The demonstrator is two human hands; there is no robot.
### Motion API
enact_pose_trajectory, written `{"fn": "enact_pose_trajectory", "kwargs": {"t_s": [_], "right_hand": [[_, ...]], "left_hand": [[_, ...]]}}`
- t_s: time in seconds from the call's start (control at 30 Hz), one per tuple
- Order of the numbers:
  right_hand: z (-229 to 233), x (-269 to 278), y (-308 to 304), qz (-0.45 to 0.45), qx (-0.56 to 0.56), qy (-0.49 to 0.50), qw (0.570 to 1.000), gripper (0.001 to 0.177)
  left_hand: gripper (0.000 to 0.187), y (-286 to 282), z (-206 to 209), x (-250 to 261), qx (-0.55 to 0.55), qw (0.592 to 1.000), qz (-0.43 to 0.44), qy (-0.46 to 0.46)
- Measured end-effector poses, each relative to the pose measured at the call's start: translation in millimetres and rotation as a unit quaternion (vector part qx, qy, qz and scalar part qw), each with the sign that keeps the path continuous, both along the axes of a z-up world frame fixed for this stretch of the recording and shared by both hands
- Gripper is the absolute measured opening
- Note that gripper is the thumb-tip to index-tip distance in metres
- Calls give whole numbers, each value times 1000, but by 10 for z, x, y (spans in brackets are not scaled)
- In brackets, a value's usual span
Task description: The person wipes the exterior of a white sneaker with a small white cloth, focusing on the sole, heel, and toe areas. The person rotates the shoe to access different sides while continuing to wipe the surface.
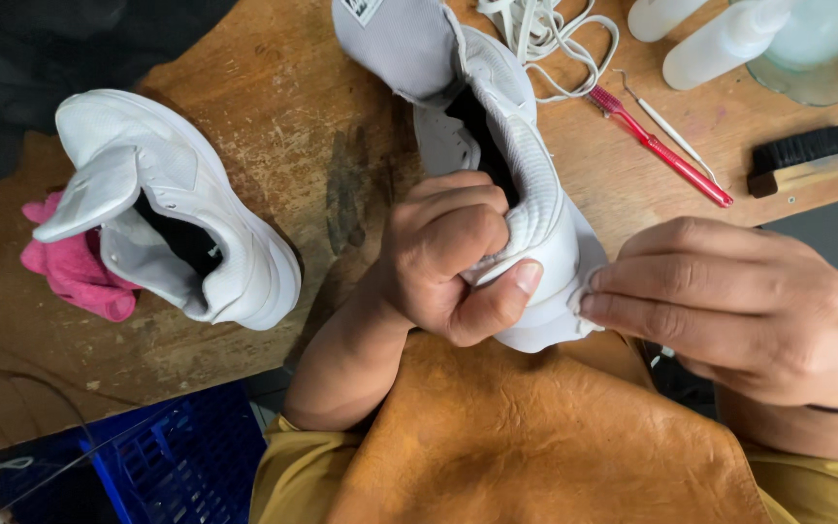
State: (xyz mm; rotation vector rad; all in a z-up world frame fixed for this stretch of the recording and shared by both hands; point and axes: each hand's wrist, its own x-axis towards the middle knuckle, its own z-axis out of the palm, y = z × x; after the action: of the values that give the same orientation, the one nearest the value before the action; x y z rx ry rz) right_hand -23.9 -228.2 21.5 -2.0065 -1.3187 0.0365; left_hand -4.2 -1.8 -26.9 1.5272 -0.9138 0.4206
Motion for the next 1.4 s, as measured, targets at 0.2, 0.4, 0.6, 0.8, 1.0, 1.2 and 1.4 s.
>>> {"fn": "enact_pose_trajectory", "kwargs": {"t_s": [0.2, 0.4, 0.6, 0.8, 1.0, 1.2, 1.4], "right_hand": [[-84, -146, 202, -29, 28, -94, 995, 31], [25, -100, 164, -69, 27, -63, 995, 29], [18, -109, 213, -38, 23, -109, 993, 24], [46, -95, 241, -34, 4, -159, 987, 25], [23, -44, 176, -63, 56, -55, 995, 35], [-58, -57, 260, 48, 70, -150, 985, 20], [-154, -105, 175, -47, 62, -97, 992, 17]], "left_hand": [[28, -51, 24, 7, 24, 999, 19, -18], [28, -21, 34, -21, 7, 1000, 18, -1], [28, -48, 5, -20, 20, 1000, 18, -10], [28, -79, 15, -1, 21, 999, 19, -20], [32, 3, 74, -7, 7, 999, 39, -12], [33, 47, 13, -17, -17, 1000, 25, 0], [35, 218, -174, -64, -107, 988, 107, 1]]}}
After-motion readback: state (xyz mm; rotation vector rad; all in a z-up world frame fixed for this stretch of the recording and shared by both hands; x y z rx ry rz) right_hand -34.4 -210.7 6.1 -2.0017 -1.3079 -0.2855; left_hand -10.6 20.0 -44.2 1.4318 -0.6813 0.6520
